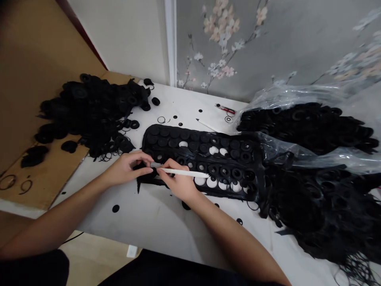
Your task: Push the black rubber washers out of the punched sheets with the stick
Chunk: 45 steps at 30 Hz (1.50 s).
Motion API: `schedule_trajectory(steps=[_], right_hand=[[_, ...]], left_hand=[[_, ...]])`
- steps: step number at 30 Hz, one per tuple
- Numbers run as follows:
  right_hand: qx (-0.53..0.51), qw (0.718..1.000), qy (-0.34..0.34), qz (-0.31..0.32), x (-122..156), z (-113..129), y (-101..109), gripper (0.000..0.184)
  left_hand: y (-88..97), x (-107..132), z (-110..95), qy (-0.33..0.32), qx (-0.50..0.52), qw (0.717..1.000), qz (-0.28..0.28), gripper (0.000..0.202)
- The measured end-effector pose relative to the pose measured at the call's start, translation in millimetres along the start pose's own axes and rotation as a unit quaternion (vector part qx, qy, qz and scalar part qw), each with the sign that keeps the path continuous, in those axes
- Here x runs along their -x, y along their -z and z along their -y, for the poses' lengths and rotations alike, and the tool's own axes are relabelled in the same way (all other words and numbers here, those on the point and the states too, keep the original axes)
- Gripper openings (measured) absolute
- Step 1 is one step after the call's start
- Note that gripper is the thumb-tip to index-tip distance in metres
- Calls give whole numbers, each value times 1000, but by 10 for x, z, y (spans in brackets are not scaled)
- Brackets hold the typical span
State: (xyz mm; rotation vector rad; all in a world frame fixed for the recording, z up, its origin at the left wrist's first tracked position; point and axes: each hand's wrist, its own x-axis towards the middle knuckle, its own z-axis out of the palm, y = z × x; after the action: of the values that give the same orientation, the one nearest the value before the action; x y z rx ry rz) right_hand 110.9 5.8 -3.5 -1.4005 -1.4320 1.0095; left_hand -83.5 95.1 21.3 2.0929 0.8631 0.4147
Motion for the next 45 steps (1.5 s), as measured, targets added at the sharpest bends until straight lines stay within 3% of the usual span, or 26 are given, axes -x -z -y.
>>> schedule_trajectory(steps=[4,12,24,30,35,38,45], right_hand=[[-22,1000,1,-8,-21,-28,20,20],[-54,998,9,-27,-10,-42,-13,17],[-93,995,-30,-30,-8,-48,-4,22],[55,993,90,-52,10,-55,-29,14],[192,955,217,-66,23,-75,-48,19],[241,929,275,-57,31,-86,-78,25],[331,903,265,-76,31,-70,-146,27]], left_hand=[[14,1,24,13,-36,999,26,35],[-54,16,20,9,8,1000,-24,31],[-78,9,11,10,9,999,-46,27],[-143,-11,7,11,-6,998,-54,26],[-200,-30,-69,72,-24,996,-37,31],[-231,-44,-126,106,-54,992,-35,22],[-259,-64,-177,120,-45,991,-38,13]])
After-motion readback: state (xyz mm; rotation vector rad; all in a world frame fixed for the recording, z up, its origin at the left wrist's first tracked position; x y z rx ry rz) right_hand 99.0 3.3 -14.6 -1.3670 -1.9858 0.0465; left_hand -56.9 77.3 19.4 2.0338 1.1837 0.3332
